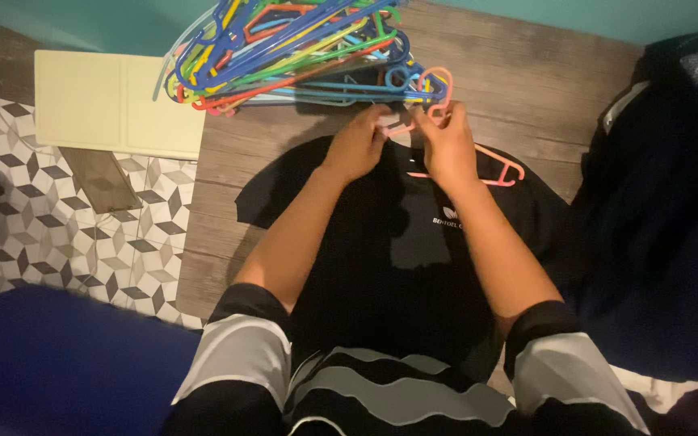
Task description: The person picks up t-shirts from a pile, places them on hangers, and hangs them on a metal clothing rack. The person handles several shirts one at a time, including a black shirt, a blue shirt, and a white shirt, and places each on the rack.
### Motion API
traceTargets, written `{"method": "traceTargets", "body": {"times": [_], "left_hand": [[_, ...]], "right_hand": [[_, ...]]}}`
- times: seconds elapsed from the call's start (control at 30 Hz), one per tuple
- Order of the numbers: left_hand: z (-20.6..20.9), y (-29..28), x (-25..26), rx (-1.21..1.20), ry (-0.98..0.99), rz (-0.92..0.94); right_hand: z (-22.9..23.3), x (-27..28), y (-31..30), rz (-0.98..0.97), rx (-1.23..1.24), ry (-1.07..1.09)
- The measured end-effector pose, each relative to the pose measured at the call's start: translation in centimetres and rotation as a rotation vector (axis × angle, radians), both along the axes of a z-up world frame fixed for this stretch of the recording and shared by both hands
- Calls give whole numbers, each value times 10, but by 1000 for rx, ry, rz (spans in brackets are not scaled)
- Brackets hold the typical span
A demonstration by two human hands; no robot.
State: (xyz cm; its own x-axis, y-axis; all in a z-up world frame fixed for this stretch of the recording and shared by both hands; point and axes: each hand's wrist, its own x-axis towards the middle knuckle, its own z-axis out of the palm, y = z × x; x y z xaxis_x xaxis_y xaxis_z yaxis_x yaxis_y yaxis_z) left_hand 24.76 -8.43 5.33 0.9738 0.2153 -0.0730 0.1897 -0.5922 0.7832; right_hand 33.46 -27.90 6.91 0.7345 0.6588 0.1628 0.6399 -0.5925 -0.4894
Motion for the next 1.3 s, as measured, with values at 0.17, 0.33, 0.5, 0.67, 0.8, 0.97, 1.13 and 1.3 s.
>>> {"method": "traceTargets", "body": {"times": [0.17, 0.33, 0.5, 0.67, 0.8, 0.97, 1.13, 1.3], "left_hand": [[15, 13, 3, 140, 307, -168], [23, -14, 5, 43, 79, -95], [22, -26, -1, 39, 9, -48], [22, -20, -19, 48, -169, -50], [33, -18, -32, 74, -128, -32], [46, -28, -34, 126, 39, -85], [48, -34, -37, 100, -4, -207], [58, -36, -45, 55, -34, -253]], "right_hand": [[8, -2, -7, -16, 134, 60], [11, -22, 1, -20, 195, 83], [13, -27, -5, 15, 392, 121], [10, -8, -52, -22, 271, 162], [-6, 3, -85, -8, -56, 325], [-13, 5, -92, -62, -111, 1037], [-16, 17, -72, -44, -659, 1231], [-21, 12, -53, 89, -610, 1346]]}}
